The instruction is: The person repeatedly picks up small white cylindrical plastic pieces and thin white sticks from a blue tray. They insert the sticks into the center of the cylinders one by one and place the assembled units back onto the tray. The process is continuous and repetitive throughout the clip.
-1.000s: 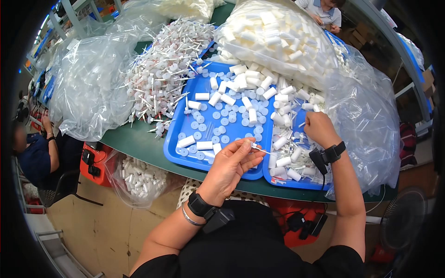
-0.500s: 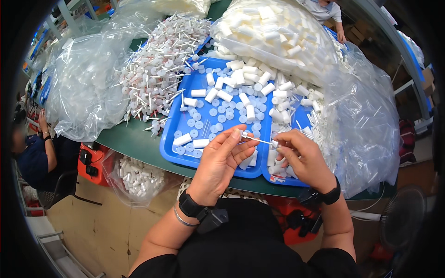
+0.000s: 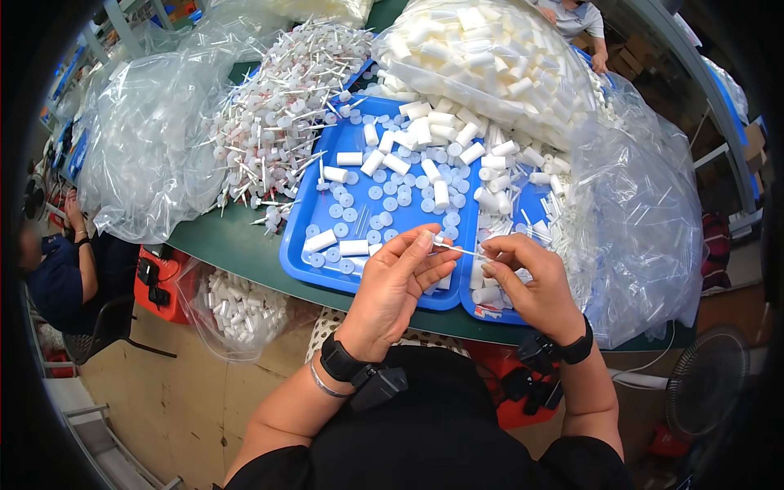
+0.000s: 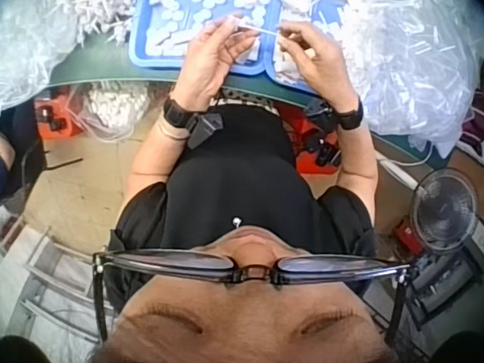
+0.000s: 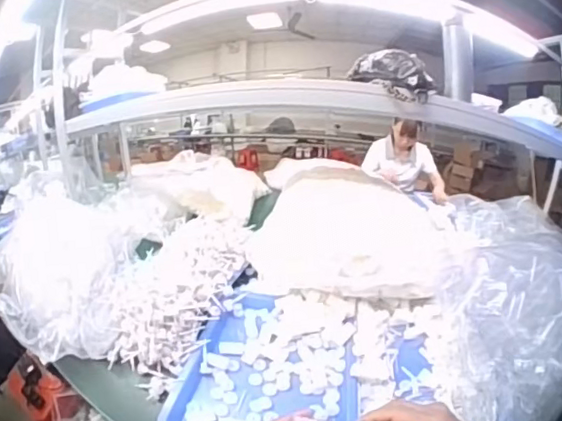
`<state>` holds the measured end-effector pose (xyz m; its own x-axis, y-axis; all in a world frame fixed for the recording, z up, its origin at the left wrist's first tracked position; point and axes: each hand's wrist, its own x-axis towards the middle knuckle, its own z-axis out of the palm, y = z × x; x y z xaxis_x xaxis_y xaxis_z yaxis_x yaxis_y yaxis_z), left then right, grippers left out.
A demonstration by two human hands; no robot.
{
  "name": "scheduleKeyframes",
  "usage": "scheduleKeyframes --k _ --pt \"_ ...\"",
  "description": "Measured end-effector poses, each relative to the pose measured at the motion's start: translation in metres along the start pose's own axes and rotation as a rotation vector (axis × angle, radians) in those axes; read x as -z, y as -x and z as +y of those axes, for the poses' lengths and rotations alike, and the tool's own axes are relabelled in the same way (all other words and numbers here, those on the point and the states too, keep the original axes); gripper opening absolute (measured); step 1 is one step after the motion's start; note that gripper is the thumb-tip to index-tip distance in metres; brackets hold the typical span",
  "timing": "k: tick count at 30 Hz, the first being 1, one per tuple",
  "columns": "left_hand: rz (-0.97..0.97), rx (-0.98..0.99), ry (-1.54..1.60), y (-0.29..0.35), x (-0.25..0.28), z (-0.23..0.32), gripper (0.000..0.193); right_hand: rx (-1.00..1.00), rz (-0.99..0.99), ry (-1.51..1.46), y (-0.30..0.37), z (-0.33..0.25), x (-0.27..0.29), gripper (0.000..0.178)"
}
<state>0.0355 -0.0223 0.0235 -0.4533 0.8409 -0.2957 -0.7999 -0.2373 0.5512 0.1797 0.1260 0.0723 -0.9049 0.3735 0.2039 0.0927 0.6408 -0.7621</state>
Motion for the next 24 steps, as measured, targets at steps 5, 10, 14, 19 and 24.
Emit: scheduleKeyframes --k 5,10,14,19,24 --pt "-0.001 0.003 0.002 0.000 0.002 -0.001 0.032 0.037 0.012 0.044 0.000 0.001 0.000 0.022" --pt "-0.039 0.030 -0.019 0.001 0.003 -0.006 0.038 0.265 0.040 0.158 -0.003 0.001 0.001 0.019" --pt "-0.107 0.075 -0.051 0.005 -0.001 -0.013 0.041 0.107 0.034 0.020 -0.001 0.003 -0.010 0.018" --pt "-0.172 0.061 -0.092 0.010 -0.002 -0.021 0.037 -0.491 -0.112 -0.708 -0.006 -0.002 -0.005 0.025" --pt "-0.099 0.026 -0.209 0.009 -0.001 -0.021 0.036 -0.440 -0.123 -0.542 -0.001 -0.010 -0.015 0.026"
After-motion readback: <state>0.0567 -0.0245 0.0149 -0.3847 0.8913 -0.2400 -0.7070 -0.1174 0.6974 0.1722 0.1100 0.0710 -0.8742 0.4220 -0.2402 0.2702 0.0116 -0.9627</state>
